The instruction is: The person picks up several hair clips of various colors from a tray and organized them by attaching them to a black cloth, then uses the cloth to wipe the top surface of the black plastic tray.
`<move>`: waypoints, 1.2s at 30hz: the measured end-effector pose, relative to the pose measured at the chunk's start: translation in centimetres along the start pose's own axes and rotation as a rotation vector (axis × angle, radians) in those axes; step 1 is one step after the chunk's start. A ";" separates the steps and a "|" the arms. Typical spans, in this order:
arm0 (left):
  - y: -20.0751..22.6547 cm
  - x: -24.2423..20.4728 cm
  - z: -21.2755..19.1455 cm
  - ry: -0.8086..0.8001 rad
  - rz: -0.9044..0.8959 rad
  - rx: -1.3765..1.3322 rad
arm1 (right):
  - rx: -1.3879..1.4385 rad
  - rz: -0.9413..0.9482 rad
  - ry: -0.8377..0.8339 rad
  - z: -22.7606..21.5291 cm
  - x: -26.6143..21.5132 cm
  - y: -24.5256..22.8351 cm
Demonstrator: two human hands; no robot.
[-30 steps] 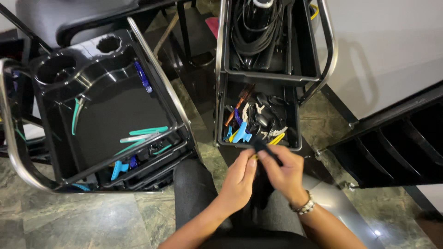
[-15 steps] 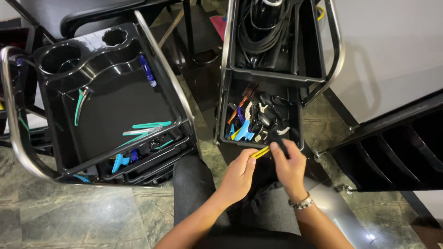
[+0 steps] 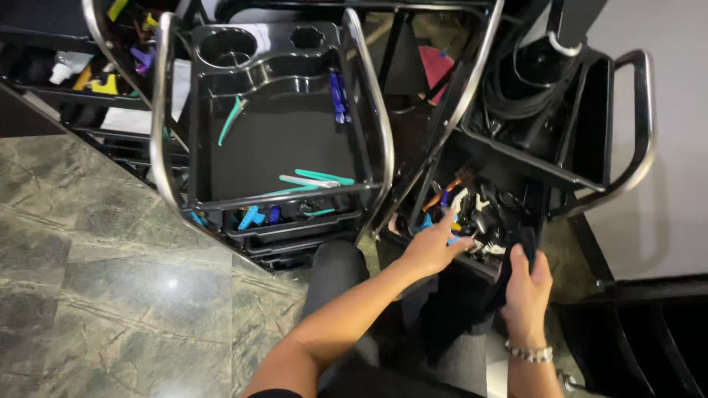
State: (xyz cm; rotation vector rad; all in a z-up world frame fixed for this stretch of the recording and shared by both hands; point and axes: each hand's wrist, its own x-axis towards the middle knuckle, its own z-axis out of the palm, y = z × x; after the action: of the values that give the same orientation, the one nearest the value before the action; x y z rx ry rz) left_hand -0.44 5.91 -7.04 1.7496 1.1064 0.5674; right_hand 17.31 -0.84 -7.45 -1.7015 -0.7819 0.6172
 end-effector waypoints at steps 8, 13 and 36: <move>1.7 -4.0 -11.6 0.242 0.371 0.233 | 0.204 0.060 -0.080 -0.2 -1.6 0.2; -1.7 -3.6 -26.9 0.784 -0.004 0.729 | 0.034 -0.334 -0.267 0.5 -2.8 -0.8; 5.3 -6.3 -18.7 0.435 0.084 -0.830 | 0.262 -0.158 -0.507 1.1 -4.5 -5.7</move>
State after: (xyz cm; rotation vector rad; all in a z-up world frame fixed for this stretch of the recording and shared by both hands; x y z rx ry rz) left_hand -15.53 8.59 6.51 0.9647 0.8827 1.2886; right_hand 12.46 -2.63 -2.20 -1.2406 -1.1237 1.0122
